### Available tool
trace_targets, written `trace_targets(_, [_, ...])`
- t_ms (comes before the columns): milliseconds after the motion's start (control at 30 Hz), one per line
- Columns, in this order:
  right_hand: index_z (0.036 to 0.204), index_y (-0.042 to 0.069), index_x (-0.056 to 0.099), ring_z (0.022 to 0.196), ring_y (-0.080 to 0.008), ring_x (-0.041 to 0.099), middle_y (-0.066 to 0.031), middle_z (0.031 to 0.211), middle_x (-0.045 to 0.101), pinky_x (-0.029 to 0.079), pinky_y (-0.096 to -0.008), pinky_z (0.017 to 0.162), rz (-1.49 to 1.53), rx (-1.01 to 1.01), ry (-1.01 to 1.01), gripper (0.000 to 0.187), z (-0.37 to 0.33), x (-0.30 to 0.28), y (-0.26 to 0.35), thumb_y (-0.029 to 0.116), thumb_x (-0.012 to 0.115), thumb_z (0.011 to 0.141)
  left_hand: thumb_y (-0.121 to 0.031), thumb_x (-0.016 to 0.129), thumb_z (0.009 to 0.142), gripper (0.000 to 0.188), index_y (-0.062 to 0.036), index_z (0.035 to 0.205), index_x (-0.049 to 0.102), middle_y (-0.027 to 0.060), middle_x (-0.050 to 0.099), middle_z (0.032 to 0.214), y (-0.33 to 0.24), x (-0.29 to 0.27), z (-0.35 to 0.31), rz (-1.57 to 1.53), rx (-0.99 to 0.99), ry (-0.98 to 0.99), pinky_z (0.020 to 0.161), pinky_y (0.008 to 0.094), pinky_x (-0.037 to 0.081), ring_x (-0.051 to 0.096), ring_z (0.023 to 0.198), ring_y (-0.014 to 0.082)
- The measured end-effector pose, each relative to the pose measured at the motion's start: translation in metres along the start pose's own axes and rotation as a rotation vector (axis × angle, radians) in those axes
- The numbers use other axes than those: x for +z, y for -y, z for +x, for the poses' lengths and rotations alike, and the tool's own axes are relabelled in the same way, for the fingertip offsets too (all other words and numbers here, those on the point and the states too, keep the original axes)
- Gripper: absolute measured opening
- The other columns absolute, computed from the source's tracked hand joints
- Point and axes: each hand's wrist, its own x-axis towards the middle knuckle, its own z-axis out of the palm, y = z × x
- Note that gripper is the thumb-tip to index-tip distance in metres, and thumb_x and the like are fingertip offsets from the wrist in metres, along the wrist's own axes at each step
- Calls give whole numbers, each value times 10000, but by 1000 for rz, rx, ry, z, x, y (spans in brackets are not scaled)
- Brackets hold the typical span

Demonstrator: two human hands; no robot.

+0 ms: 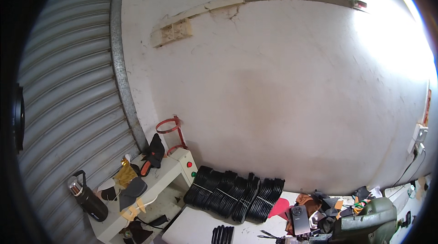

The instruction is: Sewing and assembling shoe soles using a specialized industrial sewing machine.

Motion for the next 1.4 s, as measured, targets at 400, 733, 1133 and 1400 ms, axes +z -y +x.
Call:
trace_targets(400, [598,127,479,434,-96,342,50,518,386,280,-269,444,1550,1537,149,429,-24,47,8,200,665,978,-692,694,835,859,-62,1394,523,134,650,1092,-2,-62,-25,-5,-204,13,839,431,565,646,905,269])
trace_targets(733, [763,122,548,558,-147,464,11,621,496,427,-305,592,2076,1634,77,227,-43,42,40,238,661,921,-351,725,952,290,-81,976,623,48,660,953,6,-56,-8,721,453,-712,827,360,519,623,878,213])
trace_targets(1133, [1302,-41,579,1018,-212,598,-150,1096,596,502,-323,873,1244,519,-25,388,-27,4,41,28,639,926,-203,774,913,360,-20,1200,658,97,667,1170,0,-88,-22,1918,391,-483,927,427,516,626,1080,261])
trace_targets(1400, [1415,-17,537,1222,-280,573,-218,1378,564,458,-396,1012,1398,774,100,724,-40,15,16,399,750,861,-423,826,843,651,-25,1292,572,123,653,1117,9,-25,-18,897,63,-533,829,432,547,643,954,277])
